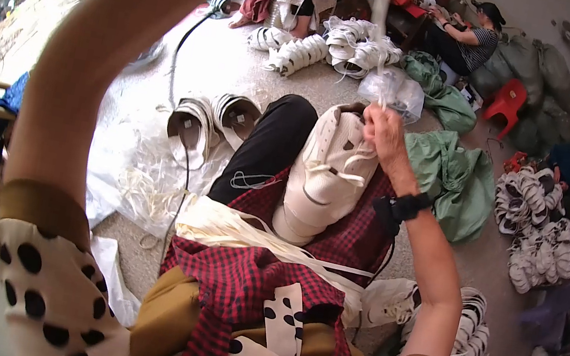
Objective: Lacing a pair of white shoes in a shoe manufacturing environment.
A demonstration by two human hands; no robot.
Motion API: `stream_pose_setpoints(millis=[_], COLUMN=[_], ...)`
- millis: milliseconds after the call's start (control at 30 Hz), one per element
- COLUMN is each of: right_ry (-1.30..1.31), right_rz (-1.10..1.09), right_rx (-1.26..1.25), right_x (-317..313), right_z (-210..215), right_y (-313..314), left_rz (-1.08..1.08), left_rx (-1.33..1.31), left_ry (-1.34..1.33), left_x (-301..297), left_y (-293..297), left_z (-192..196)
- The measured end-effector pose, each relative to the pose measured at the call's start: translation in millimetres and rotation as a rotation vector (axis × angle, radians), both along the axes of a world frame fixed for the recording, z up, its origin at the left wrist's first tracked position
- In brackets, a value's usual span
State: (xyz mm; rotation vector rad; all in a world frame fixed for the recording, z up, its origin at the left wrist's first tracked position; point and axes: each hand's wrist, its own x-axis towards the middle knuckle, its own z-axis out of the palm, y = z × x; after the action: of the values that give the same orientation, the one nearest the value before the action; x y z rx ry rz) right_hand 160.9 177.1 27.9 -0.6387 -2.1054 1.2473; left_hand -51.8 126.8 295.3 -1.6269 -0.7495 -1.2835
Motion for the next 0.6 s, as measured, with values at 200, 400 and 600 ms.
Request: stream_pose_setpoints(millis=[200, 400, 600], right_ry=[0.168, 0.046, 0.104], right_rz=[0.296, 0.152, 0.162], right_rx=[-0.075, -0.146, -0.113], right_x=[1, -1, -1], right_z=[-36, -25, -17], right_y=[39, 23, 12], left_rz=[-0.152, -0.09, -0.081], left_rx=[-1.221, -1.034, -1.047], left_ry=[0.331, 0.548, 0.616], left_x=[36, 37, 30], left_y=[-125, -105, -95], left_z=[-253, -287, -288])
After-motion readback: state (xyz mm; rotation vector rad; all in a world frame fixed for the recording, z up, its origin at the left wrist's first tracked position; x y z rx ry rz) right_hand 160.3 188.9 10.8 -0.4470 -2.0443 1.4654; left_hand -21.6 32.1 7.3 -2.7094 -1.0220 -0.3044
